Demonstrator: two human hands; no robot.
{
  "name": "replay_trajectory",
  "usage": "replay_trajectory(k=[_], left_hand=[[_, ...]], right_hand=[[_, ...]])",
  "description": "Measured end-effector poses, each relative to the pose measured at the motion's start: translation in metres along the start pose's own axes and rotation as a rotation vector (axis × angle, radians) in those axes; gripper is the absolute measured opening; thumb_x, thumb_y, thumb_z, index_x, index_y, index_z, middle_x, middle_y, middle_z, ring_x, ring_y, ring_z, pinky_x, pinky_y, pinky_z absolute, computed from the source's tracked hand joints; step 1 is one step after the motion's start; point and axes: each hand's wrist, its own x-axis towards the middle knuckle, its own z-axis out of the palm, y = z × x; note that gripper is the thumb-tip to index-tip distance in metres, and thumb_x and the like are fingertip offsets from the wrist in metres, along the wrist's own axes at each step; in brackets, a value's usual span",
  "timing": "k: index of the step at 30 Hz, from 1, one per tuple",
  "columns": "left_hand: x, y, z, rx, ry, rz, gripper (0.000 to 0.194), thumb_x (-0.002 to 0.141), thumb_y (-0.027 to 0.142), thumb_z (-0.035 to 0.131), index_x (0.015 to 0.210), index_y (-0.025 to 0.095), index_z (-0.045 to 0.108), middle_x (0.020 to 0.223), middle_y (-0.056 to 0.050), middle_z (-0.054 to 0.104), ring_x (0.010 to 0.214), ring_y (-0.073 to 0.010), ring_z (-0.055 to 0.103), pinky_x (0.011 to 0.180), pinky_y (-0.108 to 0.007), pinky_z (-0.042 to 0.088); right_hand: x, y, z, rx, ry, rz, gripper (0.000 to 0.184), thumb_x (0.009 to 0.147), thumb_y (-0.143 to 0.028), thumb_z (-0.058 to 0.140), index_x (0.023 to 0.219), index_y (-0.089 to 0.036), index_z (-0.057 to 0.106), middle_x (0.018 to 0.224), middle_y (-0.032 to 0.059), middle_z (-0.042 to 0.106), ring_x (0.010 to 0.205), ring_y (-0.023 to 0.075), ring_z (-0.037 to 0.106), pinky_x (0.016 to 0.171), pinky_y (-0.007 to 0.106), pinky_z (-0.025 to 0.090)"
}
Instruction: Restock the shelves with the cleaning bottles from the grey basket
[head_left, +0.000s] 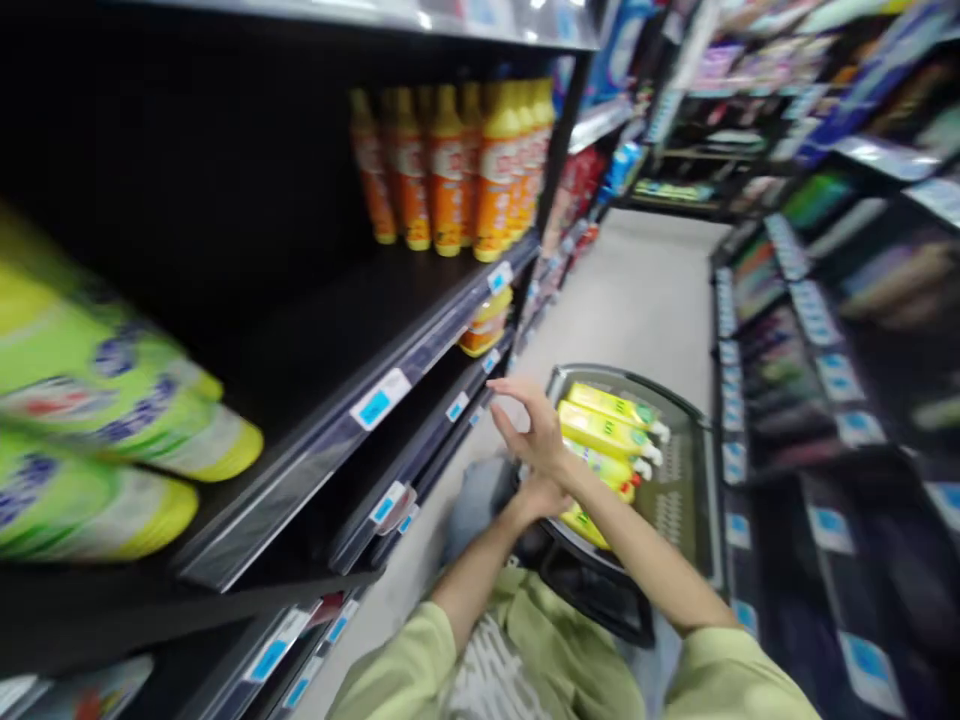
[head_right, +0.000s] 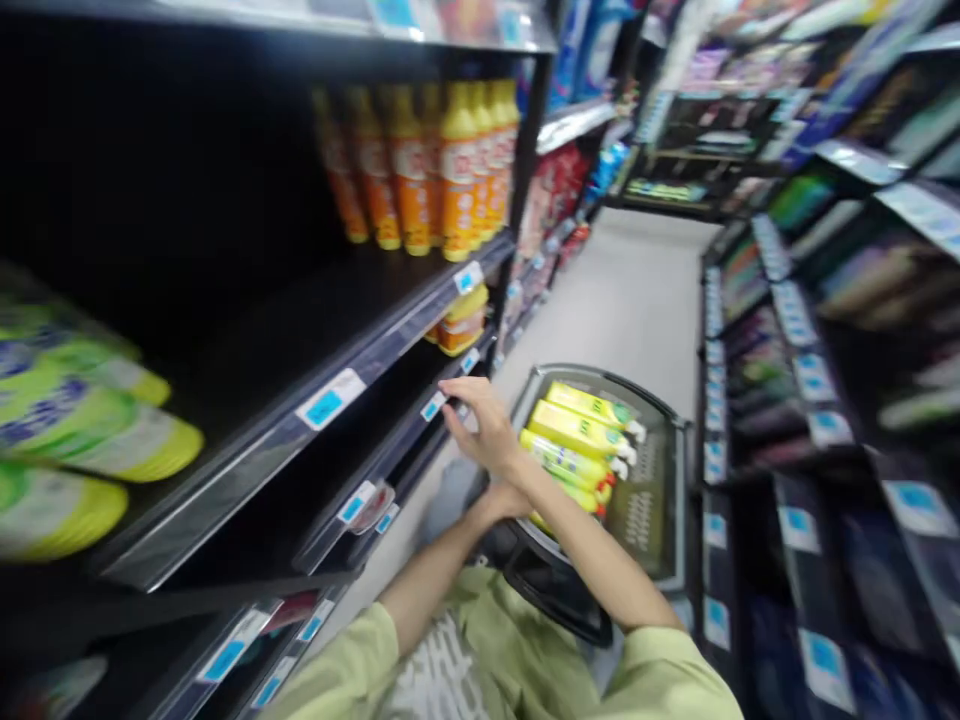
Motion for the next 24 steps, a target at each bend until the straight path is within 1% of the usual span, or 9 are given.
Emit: replay_trajectory(k=[1, 2, 4, 6, 8, 11, 15, 19, 24], left_hand=[[0.007, -0.003, 0.007, 0.015, -0.036, 0.019, 0.028, 0.104, 0.031, 0.057, 0.117, 0.012, 0.072, 0.115, -0.011, 0.072, 0.111, -0.0296, 0.069, 0.098, -0.043, 0.057], [0.013, -0.005, 0.013, 0.035, -0.062, 0.030, 0.026, 0.103, 0.027, 0.055, 0.112, 0.012, 0.074, 0.108, -0.012, 0.074, 0.107, -0.0297, 0.071, 0.098, -0.041, 0.057], [0.023, -0.011, 0.022, 0.066, -0.081, 0.049, 0.026, 0.101, 0.024, 0.053, 0.109, 0.016, 0.075, 0.103, -0.013, 0.076, 0.103, -0.0286, 0.073, 0.096, -0.039, 0.057], [0.029, -0.015, 0.027, 0.088, -0.070, 0.056, 0.027, 0.101, 0.026, 0.050, 0.112, 0.019, 0.074, 0.105, -0.013, 0.077, 0.104, -0.0272, 0.073, 0.096, -0.037, 0.056], [0.032, -0.018, 0.030, 0.101, -0.051, 0.050, 0.029, 0.103, 0.028, 0.047, 0.113, 0.021, 0.073, 0.106, -0.012, 0.078, 0.104, -0.0269, 0.074, 0.095, -0.037, 0.056], [0.034, -0.020, 0.033, 0.104, -0.036, 0.042, 0.029, 0.103, 0.029, 0.046, 0.110, 0.022, 0.073, 0.105, -0.011, 0.078, 0.103, -0.0263, 0.074, 0.093, -0.035, 0.055], [0.037, -0.022, 0.036, 0.097, -0.030, 0.050, 0.027, 0.103, 0.029, 0.048, 0.110, 0.023, 0.073, 0.104, -0.009, 0.078, 0.102, -0.0240, 0.074, 0.091, -0.031, 0.053], [0.038, -0.022, 0.035, 0.103, -0.022, 0.076, 0.027, 0.103, 0.029, 0.048, 0.112, 0.023, 0.072, 0.105, -0.007, 0.078, 0.103, -0.0228, 0.074, 0.089, -0.029, 0.053], [0.038, -0.021, 0.032, 0.115, -0.014, 0.098, 0.025, 0.102, 0.027, 0.049, 0.112, 0.023, 0.072, 0.107, -0.006, 0.079, 0.101, -0.0220, 0.074, 0.085, -0.028, 0.052]], right_hand=[[-0.024, 0.028, -0.023, -0.127, -0.020, 0.094, 0.026, 0.096, -0.021, 0.059, 0.122, -0.021, 0.061, 0.117, 0.0118, 0.073, 0.112, 0.0252, 0.068, 0.101, 0.047, 0.053], [-0.048, 0.055, -0.046, -0.254, -0.068, 0.244, 0.023, 0.097, -0.025, 0.055, 0.119, -0.019, 0.062, 0.115, 0.0131, 0.073, 0.111, 0.0258, 0.067, 0.101, 0.047, 0.053], [-0.096, 0.095, -0.090, -0.500, -0.172, 0.636, 0.028, 0.100, -0.026, 0.045, 0.122, -0.017, 0.060, 0.123, 0.0152, 0.068, 0.118, 0.0252, 0.062, 0.105, 0.044, 0.049], [-0.139, 0.119, -0.123, -0.614, -0.191, 0.838, 0.034, 0.096, -0.018, 0.040, 0.125, -0.012, 0.058, 0.127, 0.0198, 0.065, 0.120, 0.0267, 0.059, 0.109, 0.043, 0.045], [-0.175, 0.130, -0.143, -0.677, -0.225, 0.976, 0.038, 0.092, -0.011, 0.040, 0.126, -0.011, 0.058, 0.129, 0.0211, 0.063, 0.121, 0.0268, 0.057, 0.110, 0.040, 0.043], [-0.216, 0.137, -0.152, -0.761, -0.308, 1.182, 0.042, 0.088, -0.009, 0.046, 0.129, -0.010, 0.056, 0.131, 0.0216, 0.061, 0.123, 0.0279, 0.054, 0.105, 0.039, 0.042], [-0.245, 0.150, -0.149, -0.852, -0.422, 1.367, 0.055, 0.084, -0.013, 0.061, 0.137, -0.008, 0.048, 0.138, 0.0230, 0.055, 0.125, 0.0293, 0.050, 0.103, 0.041, 0.039], [-0.254, 0.160, -0.147, -0.905, -0.492, 1.385, 0.057, 0.085, -0.016, 0.067, 0.139, -0.012, 0.047, 0.143, 0.0203, 0.051, 0.131, 0.0295, 0.045, 0.105, 0.045, 0.034], [-0.256, 0.162, -0.150, -0.928, -0.541, 1.343, 0.056, 0.082, -0.026, 0.077, 0.134, -0.020, 0.055, 0.137, 0.0153, 0.055, 0.125, 0.0285, 0.048, 0.101, 0.045, 0.033]])
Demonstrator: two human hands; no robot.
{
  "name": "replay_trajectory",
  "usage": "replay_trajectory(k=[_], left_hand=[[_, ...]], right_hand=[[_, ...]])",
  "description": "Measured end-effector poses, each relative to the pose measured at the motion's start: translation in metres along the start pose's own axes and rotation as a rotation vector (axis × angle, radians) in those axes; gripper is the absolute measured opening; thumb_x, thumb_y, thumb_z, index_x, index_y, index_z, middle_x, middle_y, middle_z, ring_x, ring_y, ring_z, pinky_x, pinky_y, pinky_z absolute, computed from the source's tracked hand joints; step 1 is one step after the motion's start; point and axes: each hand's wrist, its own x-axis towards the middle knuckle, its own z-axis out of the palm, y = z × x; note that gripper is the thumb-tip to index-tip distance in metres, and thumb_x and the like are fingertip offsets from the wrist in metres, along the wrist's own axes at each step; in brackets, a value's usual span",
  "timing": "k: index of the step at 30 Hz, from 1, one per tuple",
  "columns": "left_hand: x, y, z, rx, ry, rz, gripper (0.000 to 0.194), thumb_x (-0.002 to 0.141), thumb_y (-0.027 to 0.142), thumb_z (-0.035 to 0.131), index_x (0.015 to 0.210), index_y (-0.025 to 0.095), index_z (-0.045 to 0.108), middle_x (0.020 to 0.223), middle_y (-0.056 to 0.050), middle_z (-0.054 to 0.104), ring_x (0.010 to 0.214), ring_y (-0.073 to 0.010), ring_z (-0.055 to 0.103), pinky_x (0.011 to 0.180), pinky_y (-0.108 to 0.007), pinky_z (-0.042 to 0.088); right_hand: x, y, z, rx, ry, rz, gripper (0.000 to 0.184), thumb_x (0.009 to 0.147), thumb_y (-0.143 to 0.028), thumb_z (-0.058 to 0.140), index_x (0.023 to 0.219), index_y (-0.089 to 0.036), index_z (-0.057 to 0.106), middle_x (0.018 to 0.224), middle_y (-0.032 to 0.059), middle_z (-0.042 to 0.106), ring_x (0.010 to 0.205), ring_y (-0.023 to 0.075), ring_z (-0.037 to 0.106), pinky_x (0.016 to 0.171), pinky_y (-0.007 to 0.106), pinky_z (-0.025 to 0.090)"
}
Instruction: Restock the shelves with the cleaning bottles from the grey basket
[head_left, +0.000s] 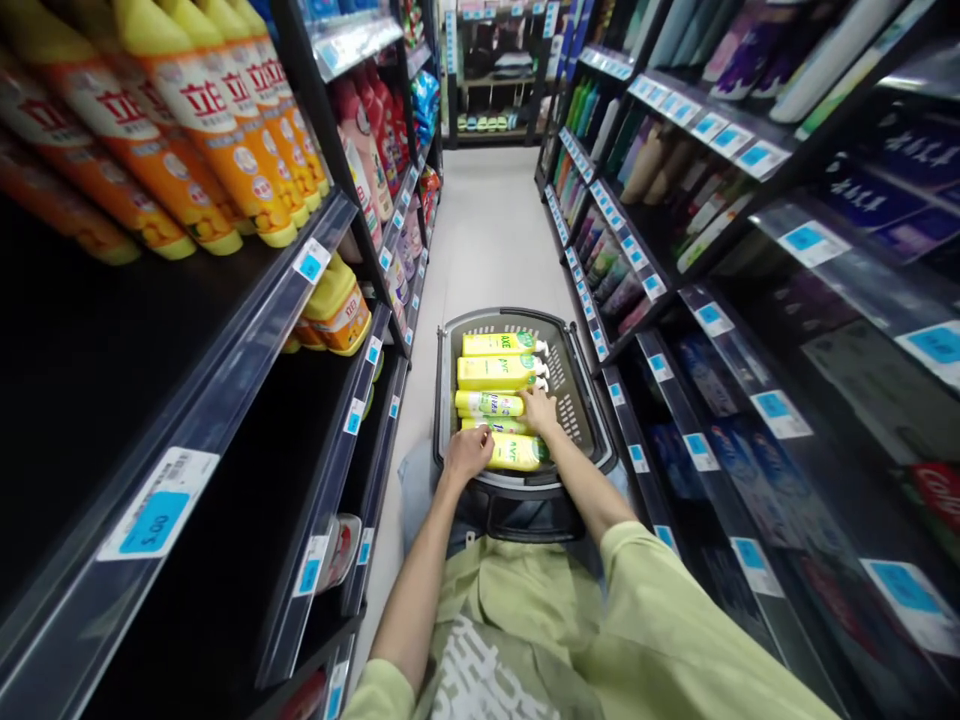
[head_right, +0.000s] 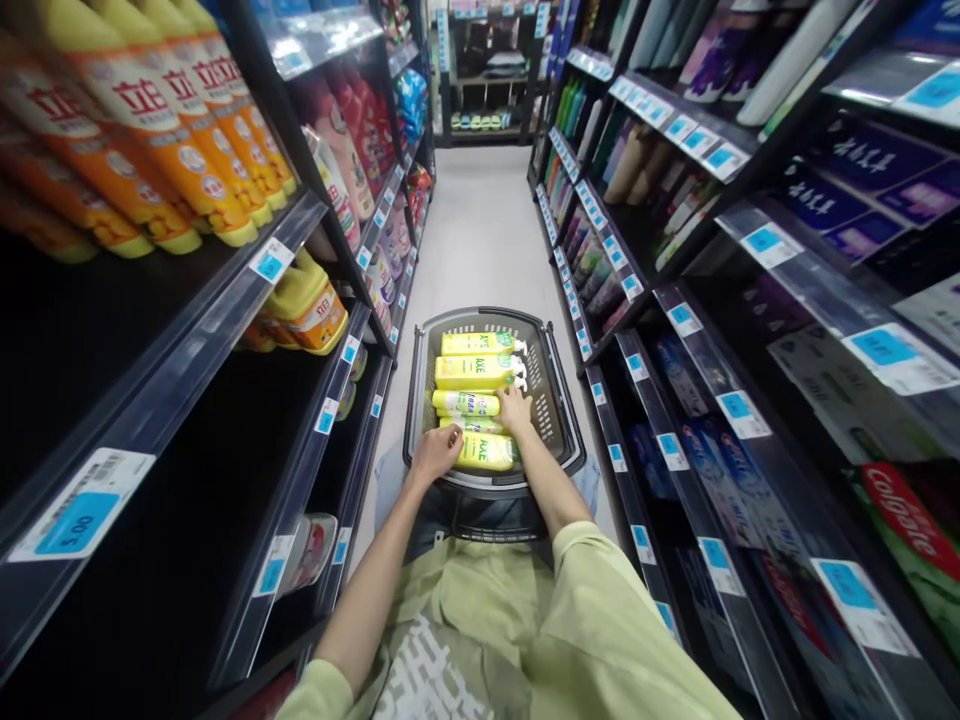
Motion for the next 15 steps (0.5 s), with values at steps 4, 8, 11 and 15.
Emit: replay_trajectory(k=[4, 8, 11, 15], left_hand=[[0.0012, -0.0012, 0.0008, -0.018, 0.027, 0.007, 0.024, 0.102, 0.025, 0.050, 0.107, 0.023, 0.073, 0.105, -0.005, 0.079, 0.098, -0.0221, 0.074, 0.081, -0.027, 0.051], [0.0020, -0.0027, 0.0022, -0.050, 0.066, 0.019, 0.021, 0.101, 0.023, 0.051, 0.102, 0.022, 0.072, 0.100, -0.006, 0.078, 0.094, -0.0218, 0.074, 0.079, -0.027, 0.050], [0.0021, -0.0032, 0.0036, -0.059, 0.097, 0.046, 0.019, 0.100, 0.021, 0.051, 0.099, 0.020, 0.071, 0.097, -0.006, 0.077, 0.092, -0.0211, 0.074, 0.079, -0.027, 0.050], [0.0032, -0.0043, 0.0059, -0.054, 0.140, 0.099, 0.020, 0.100, 0.019, 0.049, 0.099, 0.019, 0.069, 0.095, -0.007, 0.075, 0.092, -0.0207, 0.073, 0.081, -0.028, 0.052]], right_hand=[[0.0020, -0.0010, -0.0026, -0.050, 0.083, -0.037, 0.047, 0.083, -0.020, 0.072, 0.128, -0.015, 0.058, 0.133, 0.0167, 0.058, 0.122, 0.0279, 0.047, 0.099, 0.043, 0.032], [0.0030, -0.0063, -0.0045, -0.116, 0.190, -0.090, 0.044, 0.084, -0.009, 0.061, 0.128, -0.011, 0.055, 0.130, 0.0203, 0.062, 0.118, 0.0302, 0.046, 0.097, 0.045, 0.032], [0.0022, -0.0068, -0.0062, -0.147, 0.229, -0.167, 0.049, 0.083, -0.007, 0.062, 0.131, -0.015, 0.057, 0.128, 0.0185, 0.066, 0.114, 0.0315, 0.049, 0.096, 0.047, 0.033], [0.0003, -0.0038, -0.0089, -0.151, 0.284, -0.259, 0.050, 0.081, -0.011, 0.068, 0.131, -0.018, 0.062, 0.127, 0.0169, 0.068, 0.112, 0.0326, 0.052, 0.095, 0.048, 0.035]])
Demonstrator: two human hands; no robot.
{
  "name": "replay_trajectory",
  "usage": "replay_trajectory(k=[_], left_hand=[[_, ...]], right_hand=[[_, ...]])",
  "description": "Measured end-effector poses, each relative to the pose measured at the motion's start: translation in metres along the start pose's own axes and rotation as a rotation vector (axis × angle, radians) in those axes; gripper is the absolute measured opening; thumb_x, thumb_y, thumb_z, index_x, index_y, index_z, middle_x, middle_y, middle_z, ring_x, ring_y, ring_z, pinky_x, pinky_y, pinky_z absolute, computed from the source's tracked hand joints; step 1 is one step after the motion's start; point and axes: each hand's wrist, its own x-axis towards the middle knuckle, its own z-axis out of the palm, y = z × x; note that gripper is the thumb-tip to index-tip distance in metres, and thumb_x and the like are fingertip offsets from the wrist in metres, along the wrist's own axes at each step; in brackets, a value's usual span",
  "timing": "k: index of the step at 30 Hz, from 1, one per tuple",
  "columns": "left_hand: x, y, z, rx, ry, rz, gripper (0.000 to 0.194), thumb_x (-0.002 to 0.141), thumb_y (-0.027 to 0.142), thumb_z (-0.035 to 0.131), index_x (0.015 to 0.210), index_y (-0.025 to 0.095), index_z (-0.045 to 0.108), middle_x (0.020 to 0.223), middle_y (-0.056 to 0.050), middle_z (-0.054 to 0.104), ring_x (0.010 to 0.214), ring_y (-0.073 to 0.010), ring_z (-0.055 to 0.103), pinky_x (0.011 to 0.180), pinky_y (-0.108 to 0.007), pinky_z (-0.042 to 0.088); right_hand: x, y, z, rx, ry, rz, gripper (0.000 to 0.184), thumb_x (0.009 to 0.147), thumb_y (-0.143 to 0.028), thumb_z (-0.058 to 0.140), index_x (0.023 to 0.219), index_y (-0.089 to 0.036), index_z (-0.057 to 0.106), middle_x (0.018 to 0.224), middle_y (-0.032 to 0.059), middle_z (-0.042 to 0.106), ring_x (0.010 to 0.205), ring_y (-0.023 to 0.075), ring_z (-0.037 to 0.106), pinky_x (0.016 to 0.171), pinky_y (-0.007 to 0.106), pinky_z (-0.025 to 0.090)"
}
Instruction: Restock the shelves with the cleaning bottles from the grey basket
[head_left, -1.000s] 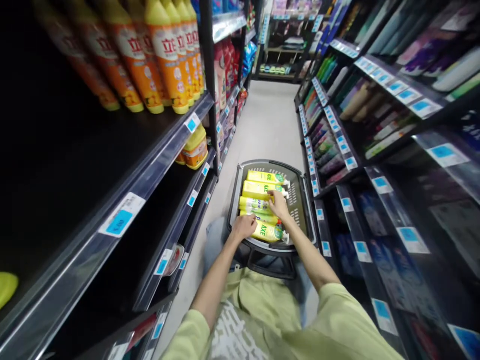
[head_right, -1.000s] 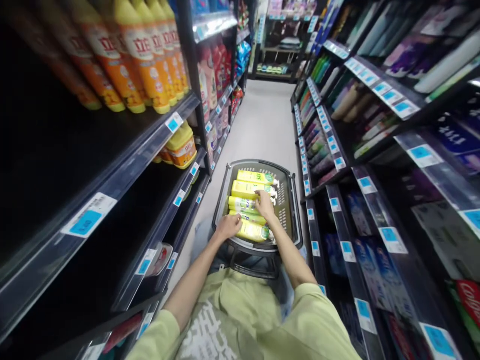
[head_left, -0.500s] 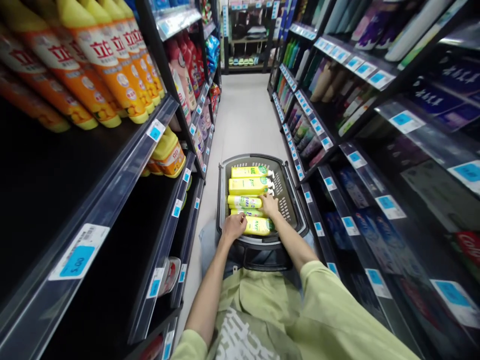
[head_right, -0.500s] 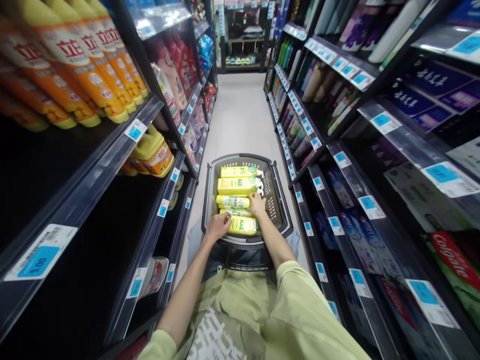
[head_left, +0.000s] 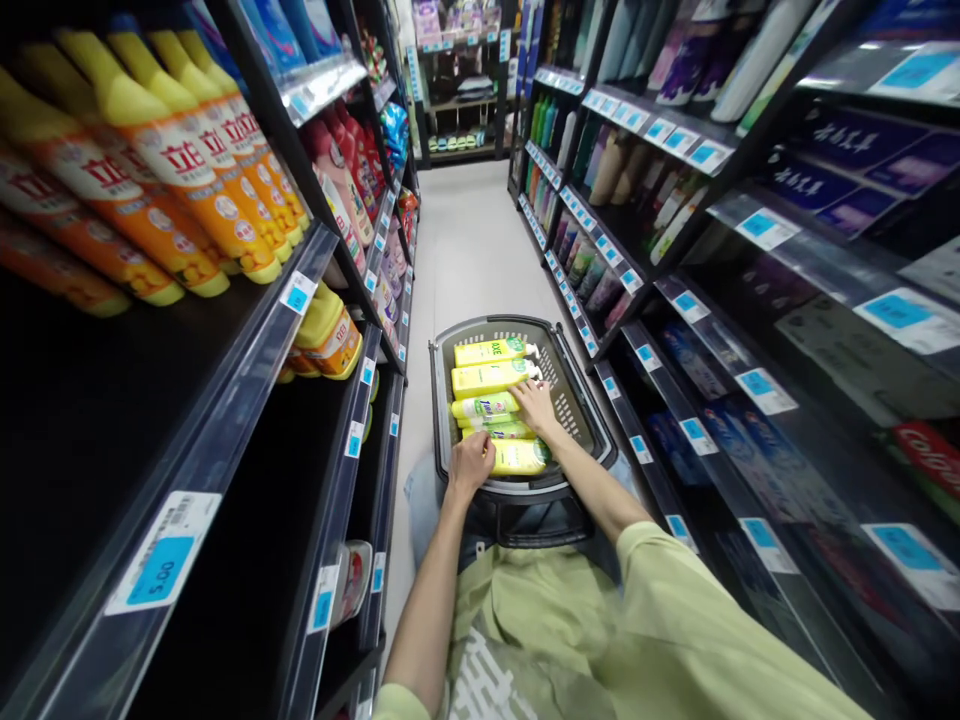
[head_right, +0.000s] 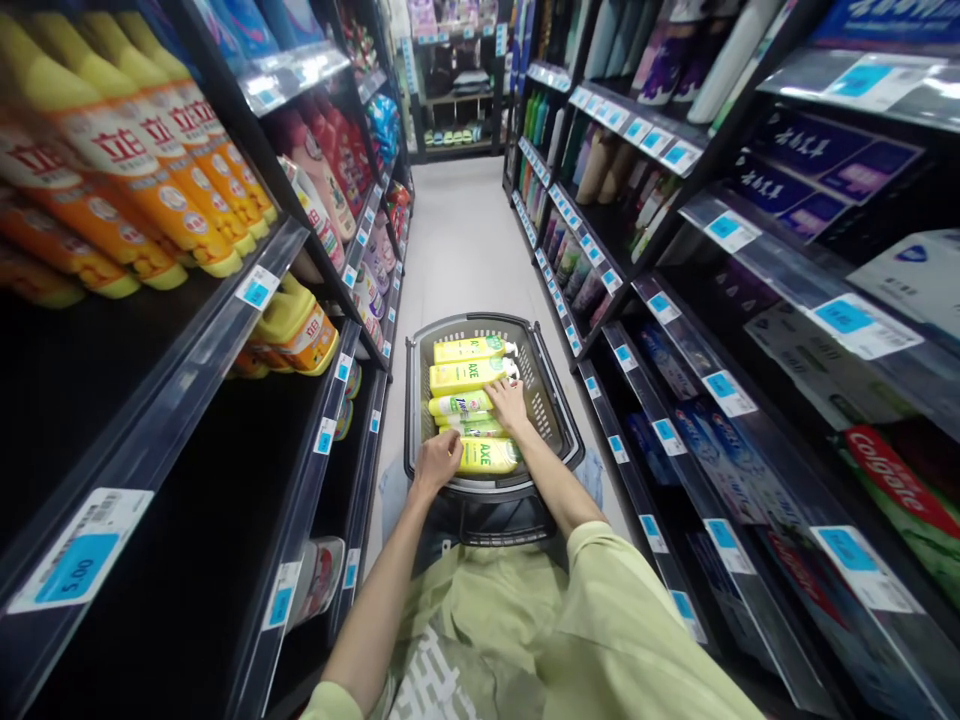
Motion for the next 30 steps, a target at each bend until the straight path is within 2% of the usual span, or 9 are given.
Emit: replay_trajectory(k=[3, 7, 13, 16, 20, 24, 26, 28, 30], left_hand=[[0.002, -0.002, 0.002, -0.002, 0.050, 0.038, 0.022, 0.098, 0.014, 0.050, 0.111, 0.017, 0.067, 0.106, -0.009, 0.074, 0.102, -0.0215, 0.071, 0.090, -0.030, 0.054], [0.004, -0.005, 0.003, -0.010, 0.143, 0.062, 0.038, 0.093, 0.008, 0.052, 0.130, 0.013, 0.059, 0.125, -0.014, 0.068, 0.123, -0.0244, 0.063, 0.106, -0.036, 0.052], [0.006, -0.015, 0.009, -0.052, 0.355, -0.009, 0.059, 0.086, 0.008, 0.057, 0.144, 0.010, 0.048, 0.146, -0.020, 0.054, 0.138, -0.0319, 0.049, 0.119, -0.050, 0.044], [0.008, -0.021, 0.013, -0.076, 0.395, -0.040, 0.066, 0.081, 0.007, 0.060, 0.146, 0.009, 0.046, 0.152, -0.021, 0.047, 0.145, -0.0335, 0.042, 0.124, -0.050, 0.038], [0.009, -0.028, 0.018, -0.099, 0.395, -0.040, 0.074, 0.078, 0.010, 0.064, 0.149, 0.008, 0.043, 0.157, -0.022, 0.042, 0.149, -0.0335, 0.038, 0.127, -0.048, 0.034], [0.007, -0.026, 0.014, -0.066, 0.355, -0.021, 0.079, 0.078, 0.011, 0.064, 0.153, 0.010, 0.038, 0.161, -0.020, 0.039, 0.154, -0.0331, 0.030, 0.129, -0.049, 0.030], [0.005, -0.021, 0.010, -0.033, 0.290, -0.054, 0.073, 0.079, 0.009, 0.062, 0.150, 0.014, 0.043, 0.152, -0.018, 0.050, 0.149, -0.0322, 0.039, 0.125, -0.048, 0.035], [0.002, -0.015, 0.005, -0.001, 0.206, -0.105, 0.058, 0.079, 0.008, 0.060, 0.137, 0.017, 0.054, 0.133, -0.015, 0.063, 0.134, -0.0309, 0.055, 0.116, -0.045, 0.044], [-0.001, -0.010, 0.000, 0.014, 0.149, -0.135, 0.043, 0.079, 0.010, 0.061, 0.121, 0.019, 0.060, 0.115, -0.012, 0.068, 0.117, -0.0289, 0.064, 0.104, -0.041, 0.051]], right_hand=[[0.000, 0.001, -0.003, 0.005, 0.072, -0.025, 0.050, 0.080, -0.009, 0.069, 0.129, -0.017, 0.066, 0.125, 0.0170, 0.069, 0.110, 0.0329, 0.053, 0.094, 0.047, 0.036], [0.000, 0.002, -0.011, 0.009, 0.186, -0.117, 0.049, 0.079, -0.001, 0.066, 0.125, -0.018, 0.069, 0.124, 0.0143, 0.072, 0.115, 0.0321, 0.053, 0.097, 0.046, 0.034], [-0.005, 0.008, -0.024, 0.018, 0.397, -0.259, 0.046, 0.080, 0.003, 0.061, 0.118, -0.020, 0.072, 0.119, 0.0069, 0.077, 0.112, 0.0275, 0.056, 0.102, 0.046, 0.030], [-0.008, 0.013, -0.028, 0.040, 0.508, -0.277, 0.050, 0.075, 0.004, 0.062, 0.118, -0.020, 0.073, 0.119, 0.0059, 0.078, 0.112, 0.0279, 0.057, 0.105, 0.047, 0.029], [-0.012, 0.020, -0.031, 0.084, 0.605, -0.304, 0.053, 0.073, 0.003, 0.061, 0.118, -0.021, 0.074, 0.119, 0.0044, 0.079, 0.113, 0.0281, 0.058, 0.108, 0.048, 0.031], [-0.016, 0.026, -0.033, 0.172, 0.678, -0.368, 0.049, 0.075, -0.001, 0.062, 0.117, -0.023, 0.074, 0.116, 0.0030, 0.079, 0.113, 0.0276, 0.061, 0.109, 0.049, 0.034], [-0.016, 0.025, -0.034, 0.262, 0.721, -0.410, 0.046, 0.077, -0.003, 0.062, 0.116, -0.024, 0.073, 0.114, 0.0033, 0.079, 0.113, 0.0276, 0.063, 0.109, 0.050, 0.036], [-0.015, 0.018, -0.034, 0.394, 0.729, -0.413, 0.042, 0.079, -0.007, 0.064, 0.115, -0.026, 0.072, 0.118, 0.0045, 0.078, 0.118, 0.0283, 0.063, 0.111, 0.051, 0.037], [-0.013, 0.005, -0.035, 0.602, 0.740, -0.301, 0.041, 0.079, -0.016, 0.069, 0.118, -0.026, 0.069, 0.130, 0.0077, 0.073, 0.125, 0.0304, 0.061, 0.113, 0.054, 0.038]])
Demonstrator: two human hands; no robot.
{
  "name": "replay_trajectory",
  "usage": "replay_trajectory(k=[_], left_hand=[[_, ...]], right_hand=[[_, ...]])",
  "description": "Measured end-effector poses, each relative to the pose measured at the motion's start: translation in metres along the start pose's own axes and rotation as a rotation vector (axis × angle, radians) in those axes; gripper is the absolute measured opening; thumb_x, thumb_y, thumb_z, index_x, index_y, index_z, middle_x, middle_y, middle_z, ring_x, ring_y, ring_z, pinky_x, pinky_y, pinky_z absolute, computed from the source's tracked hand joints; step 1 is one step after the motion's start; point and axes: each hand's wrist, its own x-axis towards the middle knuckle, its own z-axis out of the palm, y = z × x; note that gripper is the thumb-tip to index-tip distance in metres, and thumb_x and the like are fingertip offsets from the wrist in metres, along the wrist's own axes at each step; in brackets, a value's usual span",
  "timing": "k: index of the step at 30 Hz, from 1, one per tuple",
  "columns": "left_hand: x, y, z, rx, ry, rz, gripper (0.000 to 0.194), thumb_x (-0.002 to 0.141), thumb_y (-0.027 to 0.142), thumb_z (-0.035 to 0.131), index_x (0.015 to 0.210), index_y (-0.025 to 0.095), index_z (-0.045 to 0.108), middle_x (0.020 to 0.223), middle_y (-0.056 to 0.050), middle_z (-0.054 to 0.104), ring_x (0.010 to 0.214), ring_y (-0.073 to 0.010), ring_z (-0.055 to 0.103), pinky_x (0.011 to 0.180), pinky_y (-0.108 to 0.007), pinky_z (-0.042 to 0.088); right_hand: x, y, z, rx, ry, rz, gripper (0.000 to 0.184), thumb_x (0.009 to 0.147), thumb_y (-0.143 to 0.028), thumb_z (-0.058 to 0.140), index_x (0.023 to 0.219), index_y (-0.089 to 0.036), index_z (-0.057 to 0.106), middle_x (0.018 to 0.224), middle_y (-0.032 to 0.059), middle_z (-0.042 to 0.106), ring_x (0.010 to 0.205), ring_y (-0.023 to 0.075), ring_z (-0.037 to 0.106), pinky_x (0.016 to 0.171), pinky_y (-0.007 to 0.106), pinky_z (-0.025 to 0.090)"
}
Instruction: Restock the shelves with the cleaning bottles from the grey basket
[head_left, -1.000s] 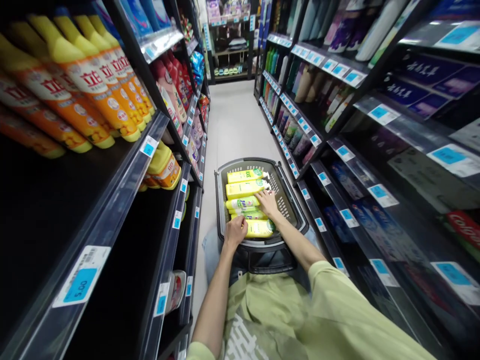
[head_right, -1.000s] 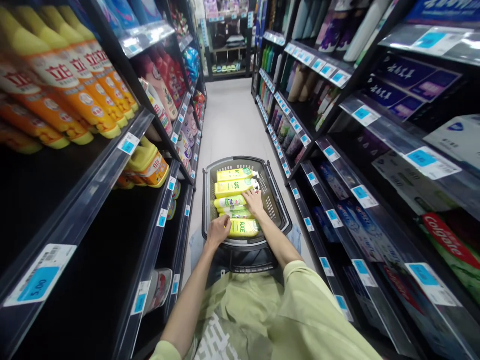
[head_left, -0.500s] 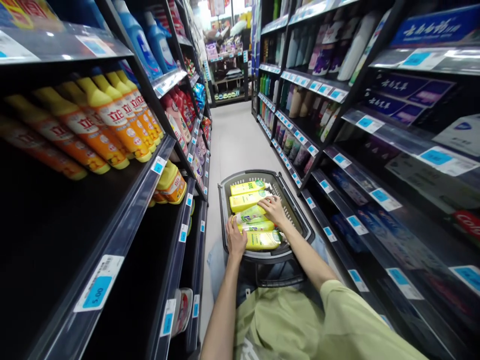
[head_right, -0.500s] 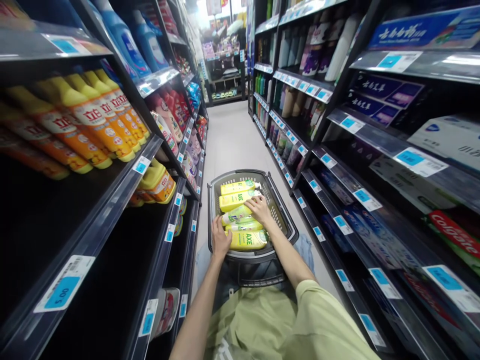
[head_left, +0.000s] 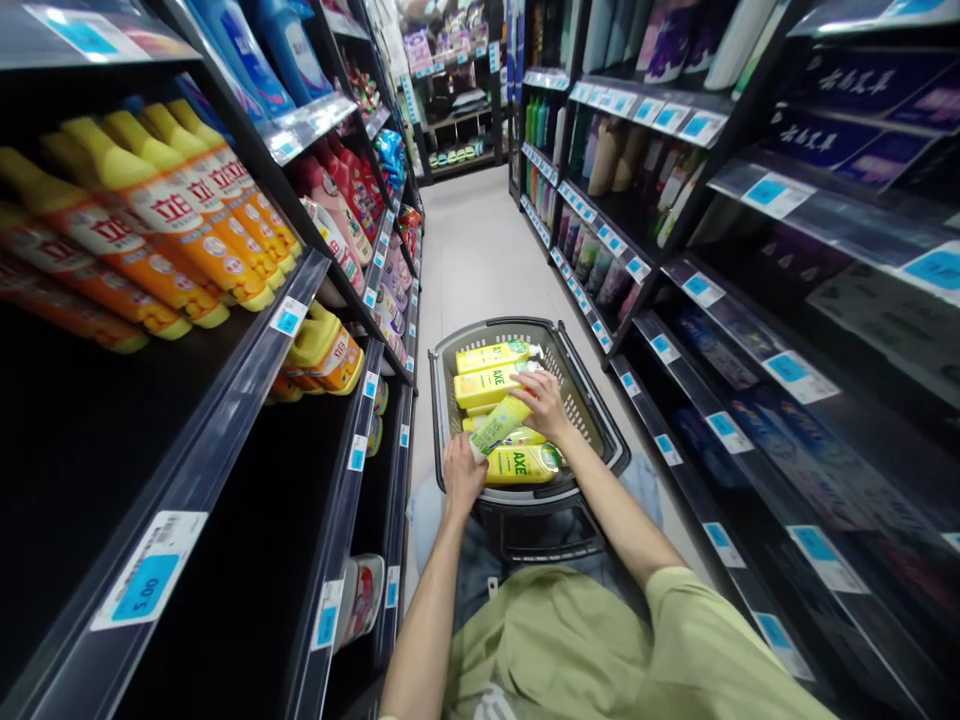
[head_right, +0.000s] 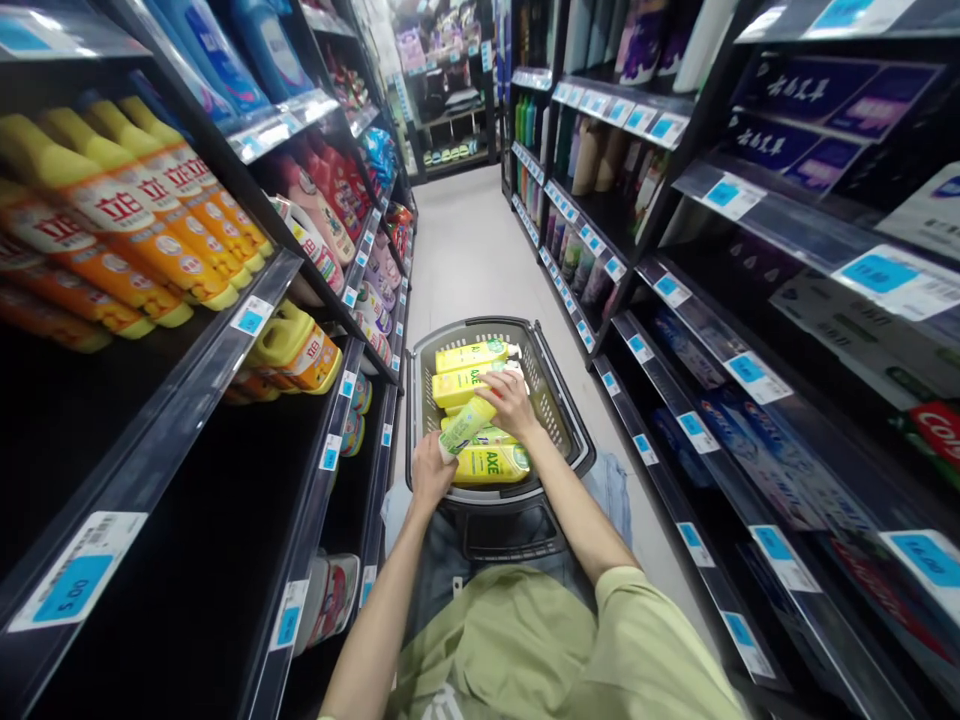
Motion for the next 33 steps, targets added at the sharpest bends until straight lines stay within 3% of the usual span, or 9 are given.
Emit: replay_trajectory(k=[2, 4, 6, 9, 11, 14, 19, 24, 33], left_hand=[[-0.003, 0.002, -0.004, -0.039, -0.027, -0.012, 0.040, 0.077, 0.013, 0.065, 0.116, 0.019, 0.060, 0.107, -0.010, 0.070, 0.107, -0.0273, 0.068, 0.092, -0.036, 0.054], [-0.006, 0.003, -0.006, -0.123, -0.047, -0.025, 0.046, 0.075, 0.017, 0.070, 0.120, 0.020, 0.058, 0.106, -0.008, 0.072, 0.101, -0.0257, 0.070, 0.084, -0.032, 0.054], [-0.007, 0.002, -0.009, -0.211, -0.068, -0.034, 0.053, 0.073, 0.019, 0.073, 0.123, 0.020, 0.057, 0.103, -0.006, 0.074, 0.095, -0.0245, 0.071, 0.081, -0.031, 0.053], [-0.006, 0.000, -0.015, -0.326, -0.112, -0.043, 0.049, 0.071, 0.023, 0.075, 0.117, 0.018, 0.058, 0.094, -0.004, 0.073, 0.083, -0.0210, 0.070, 0.075, -0.029, 0.052], [-0.005, -0.001, -0.021, -0.391, -0.156, -0.051, 0.044, 0.070, 0.025, 0.076, 0.110, 0.017, 0.059, 0.089, -0.002, 0.072, 0.077, -0.0185, 0.067, 0.071, -0.027, 0.051], [-0.004, 0.000, -0.026, -0.414, -0.204, -0.054, 0.042, 0.072, 0.028, 0.077, 0.109, 0.016, 0.060, 0.090, -0.003, 0.073, 0.079, -0.0187, 0.068, 0.072, -0.027, 0.051], [-0.004, 0.006, -0.021, -0.290, -0.193, -0.039, 0.054, 0.084, 0.035, 0.072, 0.131, 0.016, 0.054, 0.107, -0.010, 0.076, 0.095, -0.0238, 0.074, 0.083, -0.030, 0.054], [-0.005, 0.007, -0.012, -0.130, -0.177, -0.086, 0.058, 0.085, 0.041, 0.075, 0.133, 0.016, 0.054, 0.109, -0.014, 0.077, 0.098, -0.0292, 0.076, 0.078, -0.032, 0.054], [-0.003, 0.006, -0.011, -0.097, -0.178, -0.063, 0.051, 0.085, 0.042, 0.076, 0.126, 0.017, 0.057, 0.109, -0.014, 0.077, 0.098, -0.0287, 0.076, 0.077, -0.031, 0.054]], right_hand=[[0.005, -0.012, 0.010, 0.223, 0.113, 0.263, 0.048, 0.079, -0.029, 0.074, 0.126, -0.025, 0.065, 0.140, 0.0119, 0.066, 0.131, 0.0315, 0.058, 0.115, 0.053, 0.040], [0.009, -0.022, 0.017, 0.591, 0.103, 0.541, 0.056, 0.082, -0.043, 0.071, 0.134, -0.024, 0.061, 0.143, 0.0136, 0.063, 0.133, 0.0302, 0.057, 0.114, 0.050, 0.044], [0.012, -0.028, 0.019, 1.001, -0.096, 0.734, 0.057, 0.088, -0.054, 0.063, 0.136, -0.023, 0.060, 0.141, 0.0136, 0.065, 0.132, 0.0293, 0.059, 0.111, 0.049, 0.049], [0.010, -0.033, 0.017, 1.306, -0.409, 0.808, 0.062, 0.082, -0.061, 0.068, 0.128, -0.019, 0.067, 0.131, 0.0154, 0.071, 0.124, 0.0326, 0.066, 0.104, 0.052, 0.054], [0.008, -0.034, 0.017, 1.315, -0.493, 0.788, 0.065, 0.069, -0.058, 0.083, 0.119, -0.017, 0.072, 0.122, 0.0152, 0.075, 0.117, 0.0332, 0.070, 0.101, 0.050, 0.056], [0.005, -0.035, 0.024, 1.259, -0.486, 0.799, 0.064, 0.058, -0.050, 0.096, 0.109, -0.017, 0.076, 0.109, 0.0120, 0.079, 0.108, 0.0307, 0.074, 0.100, 0.046, 0.057], [0.003, -0.030, 0.034, 1.178, -0.417, 0.842, 0.060, 0.056, -0.049, 0.098, 0.103, -0.016, 0.079, 0.096, 0.0101, 0.081, 0.096, 0.0293, 0.077, 0.095, 0.047, 0.060], [0.004, -0.030, 0.035, 1.139, -0.414, 0.847, 0.060, 0.053, -0.046, 0.100, 0.101, -0.016, 0.080, 0.097, 0.0101, 0.082, 0.093, 0.0291, 0.078, 0.095, 0.048, 0.061], [0.003, -0.025, 0.037, 1.097, -0.410, 0.865, 0.060, 0.049, -0.044, 0.100, 0.099, -0.016, 0.081, 0.094, 0.0096, 0.082, 0.088, 0.0289, 0.078, 0.090, 0.048, 0.063]])
